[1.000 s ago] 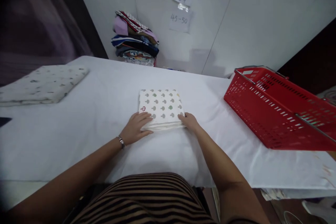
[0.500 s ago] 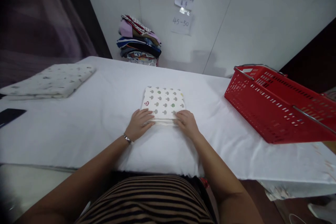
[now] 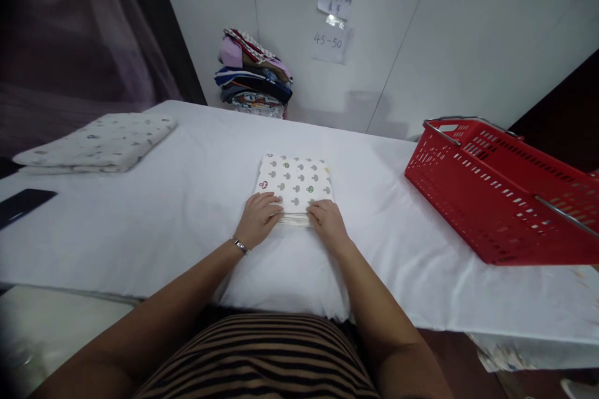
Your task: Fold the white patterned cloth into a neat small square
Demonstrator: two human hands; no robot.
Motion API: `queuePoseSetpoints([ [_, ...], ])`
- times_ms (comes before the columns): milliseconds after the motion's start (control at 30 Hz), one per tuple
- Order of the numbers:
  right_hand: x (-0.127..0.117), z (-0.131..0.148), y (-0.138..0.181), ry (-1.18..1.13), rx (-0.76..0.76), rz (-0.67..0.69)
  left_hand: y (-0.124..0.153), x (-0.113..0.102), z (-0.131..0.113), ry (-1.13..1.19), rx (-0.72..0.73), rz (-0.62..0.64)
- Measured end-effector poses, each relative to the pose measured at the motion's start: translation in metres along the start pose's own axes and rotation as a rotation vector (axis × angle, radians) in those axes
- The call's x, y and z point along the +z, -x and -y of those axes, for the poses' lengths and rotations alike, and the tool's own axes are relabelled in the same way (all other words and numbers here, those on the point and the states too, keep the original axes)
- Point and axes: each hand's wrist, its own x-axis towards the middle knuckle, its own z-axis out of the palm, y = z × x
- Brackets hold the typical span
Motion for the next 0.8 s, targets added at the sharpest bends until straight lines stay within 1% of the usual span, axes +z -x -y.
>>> queuePoseSetpoints([
  [100, -0.001, 0.002, -0.001, -0.015, 0.031, -0.006, -0.001, -0.001, -0.002, -0.008, 0.007, -0.003],
  [300, -0.003, 0.006, -0.003, -0.062, 0.07, -0.013, -0.005, -0.001, -0.004, -0.062, 0.05, 0.042],
  [500, 0.0, 0.004, -0.002, -0.04, 0.057, -0.027, -0.014, 0.002, -0.005, -0.11, 0.102, 0.091],
  [800, 0.001, 0.003, -0.002, 0.011, 0.032, -0.023, -0.023, 0.003, -0.009, -0.165, 0.091, 0.236],
])
